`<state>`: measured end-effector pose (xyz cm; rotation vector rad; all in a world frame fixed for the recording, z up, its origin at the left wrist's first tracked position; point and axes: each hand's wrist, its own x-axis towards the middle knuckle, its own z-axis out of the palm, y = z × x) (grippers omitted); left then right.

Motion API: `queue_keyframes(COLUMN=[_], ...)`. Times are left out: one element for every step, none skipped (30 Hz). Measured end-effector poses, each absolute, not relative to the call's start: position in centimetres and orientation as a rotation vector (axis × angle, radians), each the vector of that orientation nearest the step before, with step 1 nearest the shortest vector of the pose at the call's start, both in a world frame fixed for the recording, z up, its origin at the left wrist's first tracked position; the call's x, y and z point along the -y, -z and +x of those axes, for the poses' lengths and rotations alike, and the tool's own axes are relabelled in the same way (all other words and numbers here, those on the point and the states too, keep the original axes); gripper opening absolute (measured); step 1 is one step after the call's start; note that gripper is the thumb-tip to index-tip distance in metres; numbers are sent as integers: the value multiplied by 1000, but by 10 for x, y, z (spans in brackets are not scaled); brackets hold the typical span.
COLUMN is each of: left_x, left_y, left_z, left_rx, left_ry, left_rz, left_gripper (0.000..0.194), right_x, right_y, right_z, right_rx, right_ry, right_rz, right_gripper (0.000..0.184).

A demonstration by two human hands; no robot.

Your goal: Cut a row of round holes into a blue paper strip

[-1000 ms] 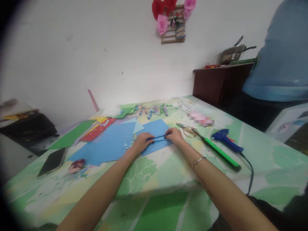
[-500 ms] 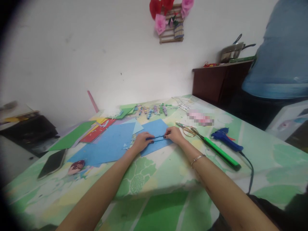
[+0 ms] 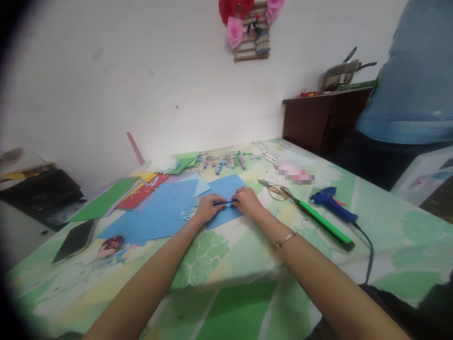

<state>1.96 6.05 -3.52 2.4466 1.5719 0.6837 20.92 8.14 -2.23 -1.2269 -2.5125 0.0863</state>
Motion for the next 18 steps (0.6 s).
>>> queue_keyframes(left_x=[-61, -62, -62, -62, -62, -62, -62, -61, -61, -60, -60, -59, -59, -58, -58, -57, -57, -56], left_y=[36, 36, 36, 36, 36, 36, 35, 35, 35, 35, 34, 34, 34, 34, 34, 34, 33, 33], left_z=[19, 19, 19, 18, 18, 17, 17, 16, 15, 15, 14, 14, 14, 13, 13, 14, 14, 14], left_rx=[-1573, -1571, -1566, -1558, -1549, -1538, -1526, -1514, -1502, -1490, -1480, -1471, -1464, -1459, -1455, -1452, -1453, -1456], left_ry=[-685, -686, -686, -684, -683, -680, -678, -676, -674, -673, -672, -670, -668, -665, -662, -659, -656, -653], left_rz=[2448, 2451, 2457, 2466, 2476, 2490, 2506, 2524, 2544, 2565, 2585, 2606, 2625, 2643, 2659, 2674, 2687, 2699], left_gripper=[26, 26, 26, 26, 26, 26, 26, 26, 26, 25, 25, 25, 24, 24, 24, 24, 24, 23], right_x=[-83, -84, -86, -87, -89, -90, -91, -92, -92, -93, -94, -94, -95, -96, -96, -96, -96, -96], right_y=[23, 24, 25, 26, 27, 28, 29, 30, 31, 32, 33, 33, 34, 34, 34, 34, 33, 33], right_z=[207, 206, 205, 204, 203, 203, 203, 203, 203, 203, 203, 203, 204, 204, 205, 205, 206, 207], right_rx=[2511, 2507, 2501, 2495, 2488, 2482, 2476, 2472, 2469, 2467, 2465, 2463, 2462, 2461, 2461, 2463, 2467, 2471], right_ry=[-87, -89, -93, -97, -101, -106, -111, -116, -120, -124, -127, -131, -134, -138, -143, -149, -155, -162], right_rz=[-1229, -1234, -1241, -1248, -1257, -1265, -1272, -1279, -1285, -1289, -1292, -1293, -1292, -1289, -1282, -1272, -1258, -1241], right_gripper=[23, 24, 24, 25, 25, 26, 26, 26, 26, 26, 26, 26, 26, 26, 26, 26, 26, 26])
